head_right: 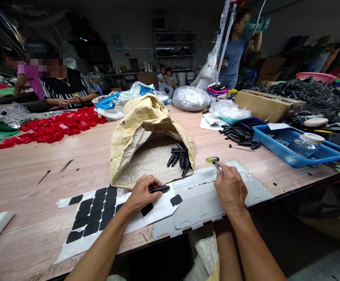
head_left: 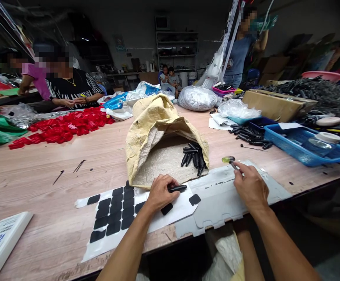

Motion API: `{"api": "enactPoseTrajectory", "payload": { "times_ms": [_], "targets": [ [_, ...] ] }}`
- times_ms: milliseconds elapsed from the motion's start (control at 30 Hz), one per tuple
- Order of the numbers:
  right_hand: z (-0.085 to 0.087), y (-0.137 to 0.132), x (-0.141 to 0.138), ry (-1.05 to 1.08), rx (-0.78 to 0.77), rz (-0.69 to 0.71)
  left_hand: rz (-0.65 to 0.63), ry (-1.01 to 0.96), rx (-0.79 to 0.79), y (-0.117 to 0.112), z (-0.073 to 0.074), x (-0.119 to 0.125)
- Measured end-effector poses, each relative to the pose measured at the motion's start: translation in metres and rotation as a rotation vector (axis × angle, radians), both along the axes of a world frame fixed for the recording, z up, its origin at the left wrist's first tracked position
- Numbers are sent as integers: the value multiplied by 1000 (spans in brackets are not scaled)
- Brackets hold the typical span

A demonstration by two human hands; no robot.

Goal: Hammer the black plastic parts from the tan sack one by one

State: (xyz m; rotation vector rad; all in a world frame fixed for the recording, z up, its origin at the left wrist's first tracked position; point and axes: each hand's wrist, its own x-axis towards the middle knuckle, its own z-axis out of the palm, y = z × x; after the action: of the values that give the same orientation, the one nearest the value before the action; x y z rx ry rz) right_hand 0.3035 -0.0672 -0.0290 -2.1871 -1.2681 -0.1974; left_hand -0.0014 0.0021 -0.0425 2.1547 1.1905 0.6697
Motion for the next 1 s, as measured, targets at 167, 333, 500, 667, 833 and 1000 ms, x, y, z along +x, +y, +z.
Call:
{"api": "enactPoseTrajectory", "payload": {
  "times_ms": [167,333,500,667,833,1000],
  "targets": [
    [-17,25,28,-77,-202,-80,3,8,-4,-1,2,0],
    [-30,31,21,-244,-186,-97,-5,27,-1,-2,2,0],
    [-36,30,21,-309,-143,-95,-7,31,2,-3,1,-1],
    [-38,30,23,-330,-136,-94,-36,4,12,0,0,-3],
    [-39,29,22,-353,-116,-100,-54,41,48,4,-4,-3],
    [-40,29,23,-354,-111,-100,-52,69,62,4,-7,-2]
  ]
}}
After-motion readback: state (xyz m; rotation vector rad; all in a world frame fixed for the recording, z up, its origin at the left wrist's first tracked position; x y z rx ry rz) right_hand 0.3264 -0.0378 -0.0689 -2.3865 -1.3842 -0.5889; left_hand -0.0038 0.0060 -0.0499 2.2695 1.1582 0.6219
